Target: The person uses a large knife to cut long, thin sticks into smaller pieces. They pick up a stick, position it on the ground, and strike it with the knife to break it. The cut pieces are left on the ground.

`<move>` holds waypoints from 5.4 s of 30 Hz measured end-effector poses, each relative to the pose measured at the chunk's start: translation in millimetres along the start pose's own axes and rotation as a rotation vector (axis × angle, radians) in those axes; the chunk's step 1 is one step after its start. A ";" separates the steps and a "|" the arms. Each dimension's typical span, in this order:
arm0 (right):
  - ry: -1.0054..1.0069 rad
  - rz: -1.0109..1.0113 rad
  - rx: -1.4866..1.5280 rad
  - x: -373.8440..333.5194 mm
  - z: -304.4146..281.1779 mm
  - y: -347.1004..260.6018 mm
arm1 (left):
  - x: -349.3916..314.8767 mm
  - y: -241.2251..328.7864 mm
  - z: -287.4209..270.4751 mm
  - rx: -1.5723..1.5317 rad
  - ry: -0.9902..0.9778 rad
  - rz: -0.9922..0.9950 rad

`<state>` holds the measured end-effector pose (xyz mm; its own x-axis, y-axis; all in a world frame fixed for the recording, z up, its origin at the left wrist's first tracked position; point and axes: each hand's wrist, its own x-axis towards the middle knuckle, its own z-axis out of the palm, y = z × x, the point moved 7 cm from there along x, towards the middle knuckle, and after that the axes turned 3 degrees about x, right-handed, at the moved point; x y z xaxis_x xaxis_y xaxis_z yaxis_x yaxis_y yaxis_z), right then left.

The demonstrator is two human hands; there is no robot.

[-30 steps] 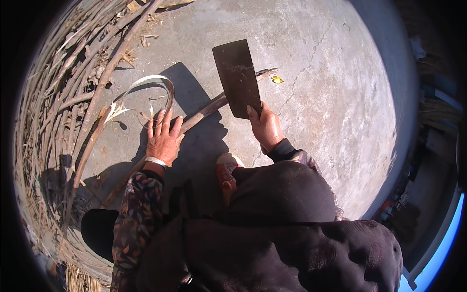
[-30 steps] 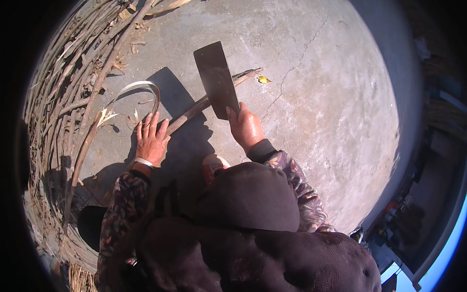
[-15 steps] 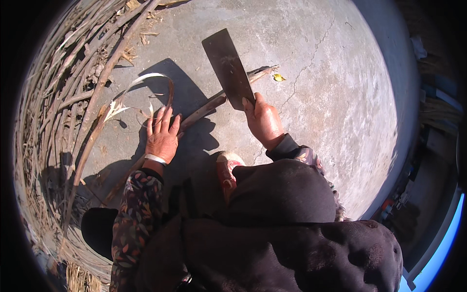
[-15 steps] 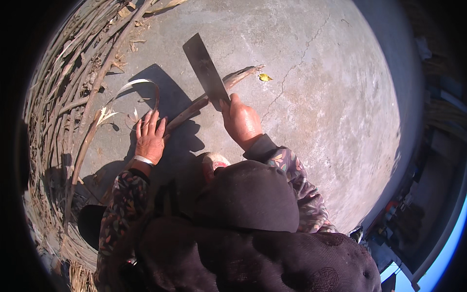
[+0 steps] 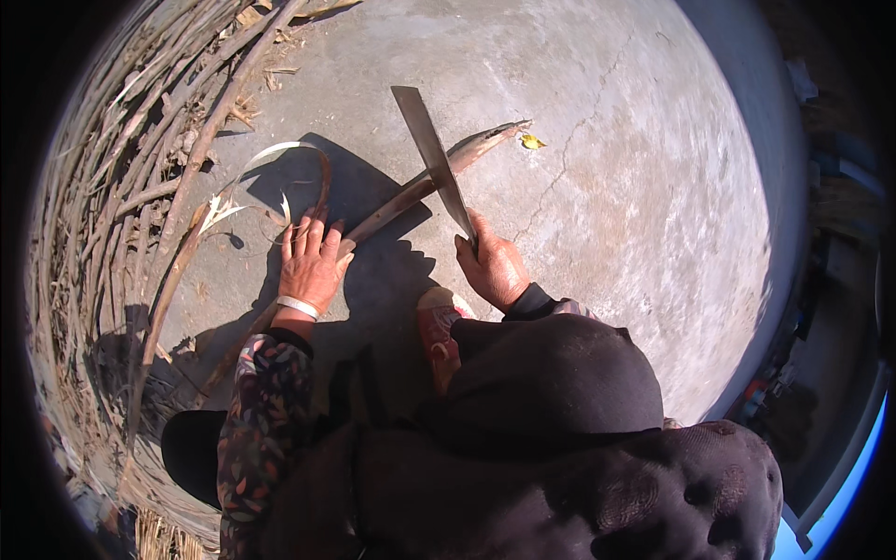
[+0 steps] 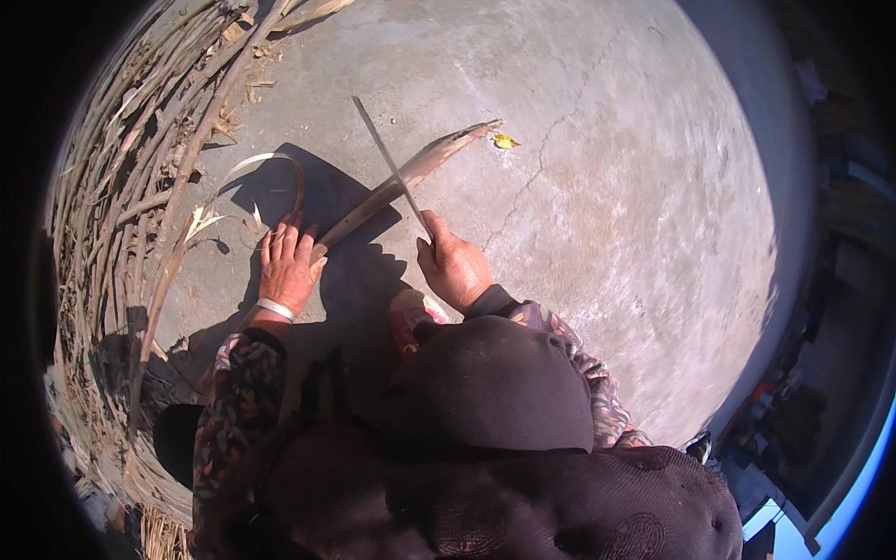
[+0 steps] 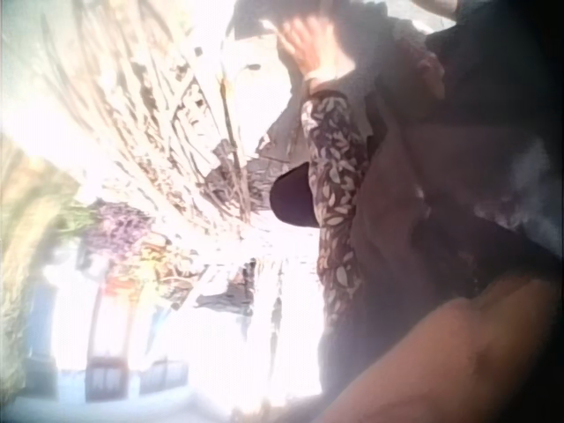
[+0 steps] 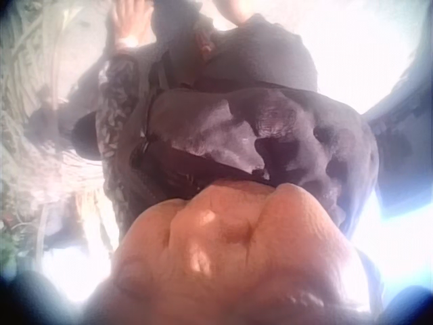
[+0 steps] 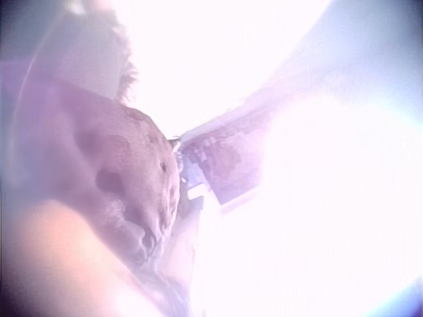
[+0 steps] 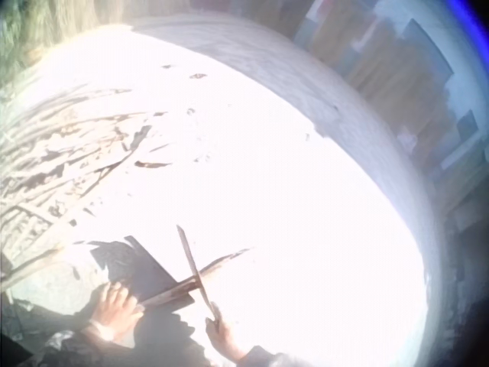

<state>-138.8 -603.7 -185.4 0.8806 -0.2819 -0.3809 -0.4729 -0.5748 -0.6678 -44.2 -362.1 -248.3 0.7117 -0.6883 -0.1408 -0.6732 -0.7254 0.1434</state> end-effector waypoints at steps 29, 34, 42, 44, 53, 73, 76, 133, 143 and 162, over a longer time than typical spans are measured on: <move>0.313 -0.635 -0.224 4.5 -82.4 -91.1 | 0.7 19.4 -6.9 -0.020 0.209 0.102; -0.109 -0.055 -0.562 18.0 -23.1 -21.8 | 1.1 20.4 -0.5 0.001 0.052 0.042; 0.256 -0.466 -0.306 10.1 -58.5 -70.0 | 4.3 17.6 1.5 -0.022 0.074 0.066; 0.325 -0.592 -0.206 6.9 -71.2 -83.9 | 2.3 17.6 -1.0 -0.037 0.100 0.092; 0.032 -0.077 -0.348 23.1 -28.3 -26.0 | 0.6 21.6 6.3 0.028 -0.044 0.040; 0.198 -0.136 0.122 38.6 -100.1 -67.1 | 0.8 15.8 5.2 -0.062 0.060 0.089; 0.401 -0.378 0.351 35.0 -131.2 -94.0 | 1.6 18.0 -3.5 -0.071 0.134 0.111; 0.060 -0.092 -0.339 50.9 -64.0 -39.0 | -8.5 29.3 16.2 0.237 0.011 0.060; 0.311 -0.256 0.002 47.1 -103.4 -69.6 | -6.2 31.7 -2.1 -0.021 0.158 0.073; 0.038 -0.069 -0.347 61.6 -56.7 -34.8 | -5.4 27.8 13.8 0.165 0.015 0.028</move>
<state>-66.4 -644.6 -149.3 0.9137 -0.2575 -0.3144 -0.3792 -0.8186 -0.4314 -69.6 -378.6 -257.0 0.6941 -0.7091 -0.1245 -0.7159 -0.6980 -0.0158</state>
